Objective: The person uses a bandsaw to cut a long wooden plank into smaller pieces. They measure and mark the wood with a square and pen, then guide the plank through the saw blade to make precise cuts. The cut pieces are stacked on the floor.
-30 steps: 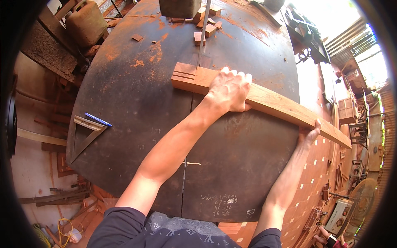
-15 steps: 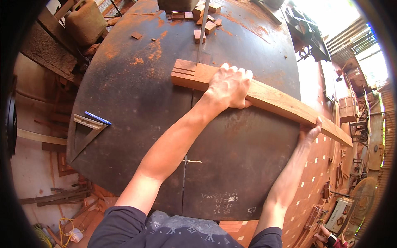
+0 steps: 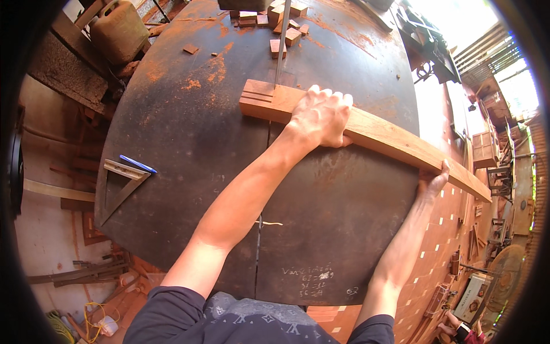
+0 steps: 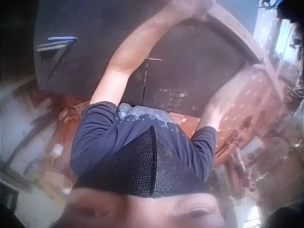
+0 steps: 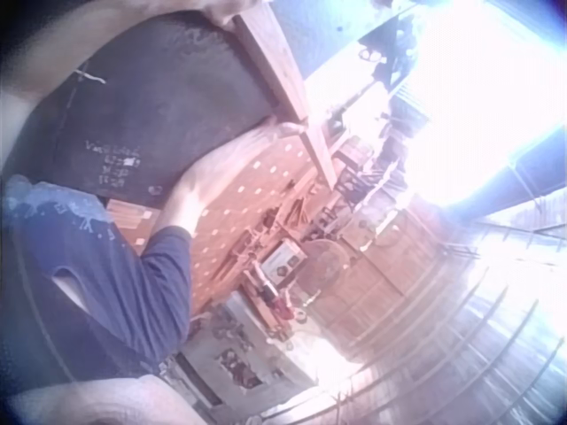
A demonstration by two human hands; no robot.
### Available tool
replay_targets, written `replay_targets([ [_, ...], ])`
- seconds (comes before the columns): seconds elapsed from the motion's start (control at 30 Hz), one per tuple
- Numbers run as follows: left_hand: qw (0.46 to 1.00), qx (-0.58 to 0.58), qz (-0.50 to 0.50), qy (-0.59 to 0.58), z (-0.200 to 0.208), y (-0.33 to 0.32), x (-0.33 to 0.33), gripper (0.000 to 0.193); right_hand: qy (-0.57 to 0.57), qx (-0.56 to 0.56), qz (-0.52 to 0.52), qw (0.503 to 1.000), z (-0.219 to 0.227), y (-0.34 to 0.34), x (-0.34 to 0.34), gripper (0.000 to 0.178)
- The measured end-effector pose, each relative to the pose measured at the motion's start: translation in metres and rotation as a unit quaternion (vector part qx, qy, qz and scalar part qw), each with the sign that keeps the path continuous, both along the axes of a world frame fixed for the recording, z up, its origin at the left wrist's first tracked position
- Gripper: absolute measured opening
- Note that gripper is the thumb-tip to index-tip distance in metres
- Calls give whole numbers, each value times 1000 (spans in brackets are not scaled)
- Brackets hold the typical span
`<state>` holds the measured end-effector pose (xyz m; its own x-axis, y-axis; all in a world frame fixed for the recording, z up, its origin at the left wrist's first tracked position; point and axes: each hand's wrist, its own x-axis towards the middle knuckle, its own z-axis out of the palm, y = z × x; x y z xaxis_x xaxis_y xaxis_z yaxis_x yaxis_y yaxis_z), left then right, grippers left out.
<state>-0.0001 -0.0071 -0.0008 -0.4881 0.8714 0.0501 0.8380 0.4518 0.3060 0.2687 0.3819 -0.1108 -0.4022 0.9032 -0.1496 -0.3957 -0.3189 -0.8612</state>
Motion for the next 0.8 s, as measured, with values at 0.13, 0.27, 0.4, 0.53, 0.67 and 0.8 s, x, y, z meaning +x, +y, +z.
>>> replay_targets([
  [0.13,1000,0,-5,1,0,2,-1,67,-9,17,-3,1000,0,5,4,43],
  [0.27,1000,1,-3,5,0,2,-1,67,-4,13,6,1000,1,3,2,44],
  [0.4,1000,-4,-3,4,2,3,-2,67,7,18,12,1000,1,4,2,44],
  [0.53,1000,-2,0,9,1,3,-3,67,7,17,20,1000,2,2,0,45],
  [0.67,1000,-3,0,8,2,4,-3,67,3,17,17,1000,5,-2,-2,45],
  [0.8,1000,-8,1,6,2,3,-5,67,-12,20,13,1000,6,-8,-7,46],
])
